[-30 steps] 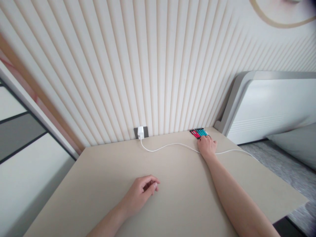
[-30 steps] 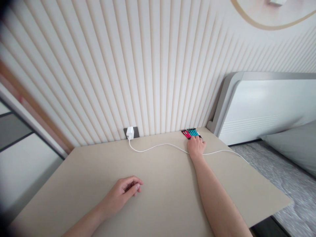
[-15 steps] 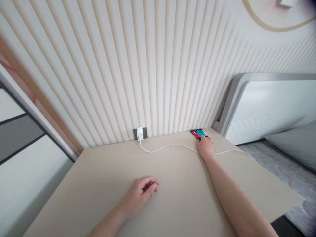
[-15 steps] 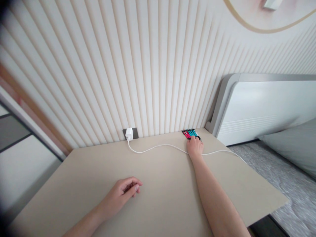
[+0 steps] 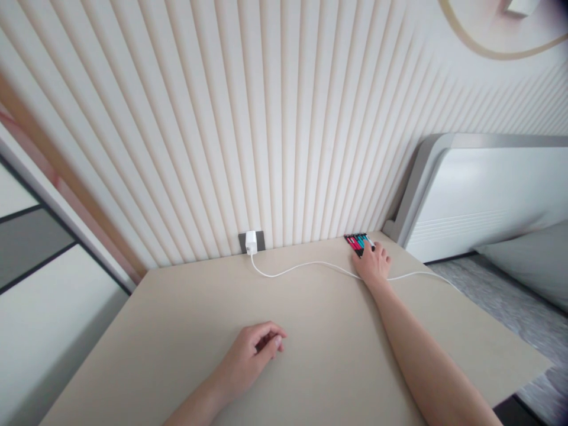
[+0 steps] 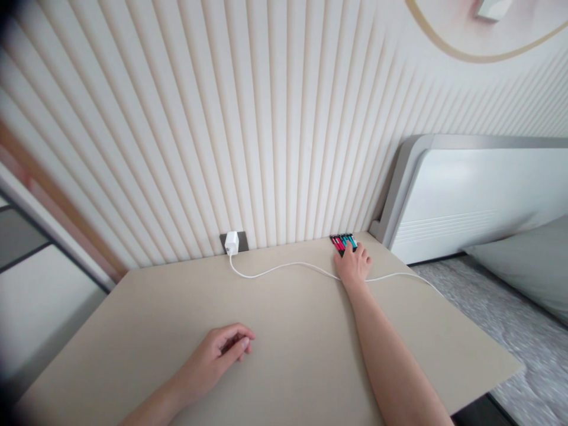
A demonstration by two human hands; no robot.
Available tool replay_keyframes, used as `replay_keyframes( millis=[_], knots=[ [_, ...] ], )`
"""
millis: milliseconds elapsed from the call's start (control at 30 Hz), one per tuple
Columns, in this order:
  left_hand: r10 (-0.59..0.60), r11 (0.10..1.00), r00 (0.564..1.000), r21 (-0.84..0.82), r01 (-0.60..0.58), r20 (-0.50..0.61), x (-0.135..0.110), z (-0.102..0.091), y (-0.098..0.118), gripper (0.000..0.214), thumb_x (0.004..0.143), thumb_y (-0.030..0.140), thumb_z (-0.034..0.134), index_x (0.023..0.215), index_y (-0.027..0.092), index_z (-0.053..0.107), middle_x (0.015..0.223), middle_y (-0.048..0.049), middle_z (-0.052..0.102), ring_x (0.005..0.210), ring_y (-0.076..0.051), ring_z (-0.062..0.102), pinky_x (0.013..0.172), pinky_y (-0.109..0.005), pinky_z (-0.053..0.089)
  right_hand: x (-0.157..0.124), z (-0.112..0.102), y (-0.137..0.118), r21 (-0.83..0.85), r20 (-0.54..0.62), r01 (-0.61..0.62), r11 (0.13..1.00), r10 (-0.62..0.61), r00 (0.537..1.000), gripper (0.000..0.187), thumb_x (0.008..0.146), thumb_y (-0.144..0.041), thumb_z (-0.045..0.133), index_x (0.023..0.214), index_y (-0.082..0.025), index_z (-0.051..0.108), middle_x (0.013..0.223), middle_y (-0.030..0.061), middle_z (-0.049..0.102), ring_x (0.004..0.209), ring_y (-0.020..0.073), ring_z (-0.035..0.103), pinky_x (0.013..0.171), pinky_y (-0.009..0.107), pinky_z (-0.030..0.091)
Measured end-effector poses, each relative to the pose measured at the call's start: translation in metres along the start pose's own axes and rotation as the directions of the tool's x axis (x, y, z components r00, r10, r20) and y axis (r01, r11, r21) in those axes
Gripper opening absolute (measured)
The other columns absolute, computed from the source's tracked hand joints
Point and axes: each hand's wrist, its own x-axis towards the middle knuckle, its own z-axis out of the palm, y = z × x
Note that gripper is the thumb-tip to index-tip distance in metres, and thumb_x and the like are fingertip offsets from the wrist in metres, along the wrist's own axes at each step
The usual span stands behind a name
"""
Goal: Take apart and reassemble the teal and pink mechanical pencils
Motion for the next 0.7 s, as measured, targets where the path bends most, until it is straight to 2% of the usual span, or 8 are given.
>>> replay_keyframes(
  millis=[100,167,233,567,700],
  knots=[
    [0.007,1.0,1.0,0.005,-0.007,-0.001,0.0001,0.0001,-0.0022,0.028,0.091,0.039,0.051,0.095,0.016,0.068,0.08,-0.0034,0.068,0.072,-0.016,0.057,0.067,-0.026,0.042,0.0008,0.0008,0.0024,0.022,0.062,-0.062,0.998,0.061,0.996,0.066,0.087,-0.054,0.05,0.142,-0.018,0.041,0.129,0.0203,0.048,0.118,0.0365,0.048,0.094,0.047,0.034],
    [0.01,1.0,1.0,0.01,-0.01,-0.003,0.0001,0.0,-0.0035,0.028,0.091,0.038,0.051,0.095,0.017,0.068,0.08,-0.0033,0.067,0.072,-0.016,0.057,0.067,-0.025,0.042,0.0025,0.0026,0.0045,0.032,0.13,-0.087,0.996,0.082,0.988,0.068,0.086,-0.056,0.049,0.142,-0.018,0.041,0.122,0.0194,0.053,0.115,0.0364,0.051,0.093,0.047,0.035],
    [0.012,1.0,1.0,0.015,-0.012,-0.006,0.0,-0.0002,-0.0039,0.028,0.091,0.039,0.05,0.094,0.017,0.067,0.079,-0.0031,0.067,0.072,-0.016,0.057,0.067,-0.025,0.042,0.0041,0.0046,0.0065,0.034,0.15,-0.093,0.995,0.086,0.985,0.067,0.086,-0.056,0.048,0.141,-0.017,0.042,0.12,0.0188,0.055,0.114,0.0362,0.052,0.093,0.047,0.036],
    [0.016,1.0,1.0,-0.01,-0.016,-0.003,-0.0008,0.0028,-0.0017,0.025,0.091,0.034,0.051,0.096,0.017,0.067,0.079,-0.0025,0.067,0.07,-0.014,0.056,0.065,-0.024,0.043,0.0037,0.004,0.0095,0.029,0.13,-0.084,0.996,0.08,0.988,0.055,0.091,-0.047,0.044,0.136,-0.015,0.046,0.118,0.0188,0.057,0.112,0.0352,0.054,0.092,0.047,0.038],
    [0.056,0.998,0.998,0.008,-0.056,-0.02,-0.0017,0.0005,-0.0027,0.026,0.093,0.033,0.047,0.101,0.016,0.065,0.081,-0.0033,0.068,0.069,-0.014,0.058,0.064,-0.024,0.044,-0.0018,0.0005,0.0051,0.007,0.008,-0.028,1.0,0.028,1.0,0.052,0.091,-0.044,0.046,0.136,-0.016,0.047,0.126,0.0195,0.054,0.118,0.0356,0.049,0.099,0.053,0.03]
  ],
)
